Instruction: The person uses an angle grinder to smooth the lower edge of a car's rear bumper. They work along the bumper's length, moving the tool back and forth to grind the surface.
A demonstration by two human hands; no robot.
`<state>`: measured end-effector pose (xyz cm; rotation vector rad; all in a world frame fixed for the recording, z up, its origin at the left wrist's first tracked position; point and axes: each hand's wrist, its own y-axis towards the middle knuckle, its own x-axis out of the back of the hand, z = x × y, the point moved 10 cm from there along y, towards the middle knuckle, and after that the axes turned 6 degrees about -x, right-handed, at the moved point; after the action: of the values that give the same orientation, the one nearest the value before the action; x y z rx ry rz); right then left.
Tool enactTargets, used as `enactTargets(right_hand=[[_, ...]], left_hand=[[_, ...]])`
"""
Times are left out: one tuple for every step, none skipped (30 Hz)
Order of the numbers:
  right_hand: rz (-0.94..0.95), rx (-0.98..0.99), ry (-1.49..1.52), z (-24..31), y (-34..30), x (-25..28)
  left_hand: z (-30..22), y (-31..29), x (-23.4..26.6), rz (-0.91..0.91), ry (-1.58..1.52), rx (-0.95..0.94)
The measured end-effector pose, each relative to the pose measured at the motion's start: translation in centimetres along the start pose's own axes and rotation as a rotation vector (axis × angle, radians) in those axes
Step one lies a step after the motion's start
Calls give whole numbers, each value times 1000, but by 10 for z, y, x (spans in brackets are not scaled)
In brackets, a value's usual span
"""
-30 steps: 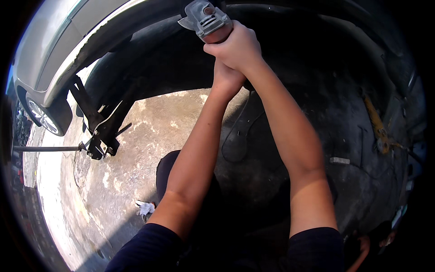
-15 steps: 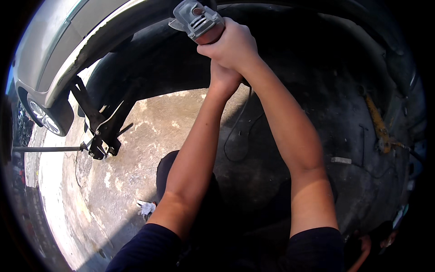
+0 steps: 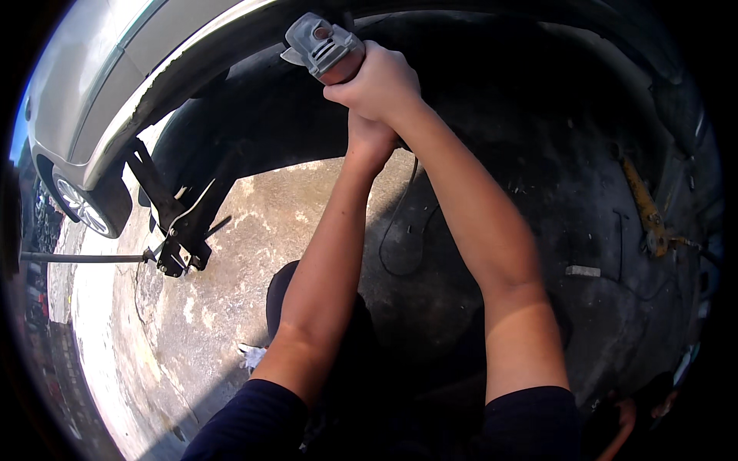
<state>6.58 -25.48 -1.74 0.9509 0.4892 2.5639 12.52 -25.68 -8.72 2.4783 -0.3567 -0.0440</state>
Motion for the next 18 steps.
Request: enactTargets(right_hand=[[-1, -6, 12, -2, 1, 1], [-2, -13, 24, -5, 2, 3], [-3, -19, 36, -6, 3, 4], [-13, 0, 34, -4, 2, 3], [-23, 18, 32, -2, 1, 2], [-33, 36, 30, 0, 0, 2], [-18, 38, 23, 3, -2, 1], [-4, 40, 17, 7, -3, 2], [11, 42, 11, 9, -3, 2], [7, 32, 8, 7, -3, 0], [4, 22, 5, 4, -2, -2], [-1, 12, 2, 1, 0, -3], [-22, 31, 19, 0, 0, -2], [-43, 49, 36, -1, 0, 2], [-65, 68, 52, -2, 0, 4], [-63, 67, 52, -3, 0, 3], [-61, 66, 52, -3, 0, 2], [-59, 65, 52, -3, 0, 1]], left_hand=[[1, -1, 0, 4, -16, 11], [3, -2, -1, 7, -31, 22], [3, -2, -1, 2, -32, 20], [5, -3, 0, -8, -32, 22], [6, -4, 1, -18, -32, 24], [9, -4, 2, -12, -24, 35], [9, -4, 2, -7, -21, 48], [9, -4, 2, -1, -17, 61], [7, -3, 3, 11, 24, 52], [4, -3, 5, 24, 63, 44], [1, -2, 5, 39, 103, 36], [0, -3, 3, 36, 78, 28], [-1, -3, 1, 34, 56, 18], [-1, -3, 0, 32, 34, 8], [-2, -2, 0, 32, 49, -5], [-2, -1, 0, 27, 61, -17], [-3, 0, 0, 23, 72, -28], [-1, 0, 0, 28, 57, -16]])
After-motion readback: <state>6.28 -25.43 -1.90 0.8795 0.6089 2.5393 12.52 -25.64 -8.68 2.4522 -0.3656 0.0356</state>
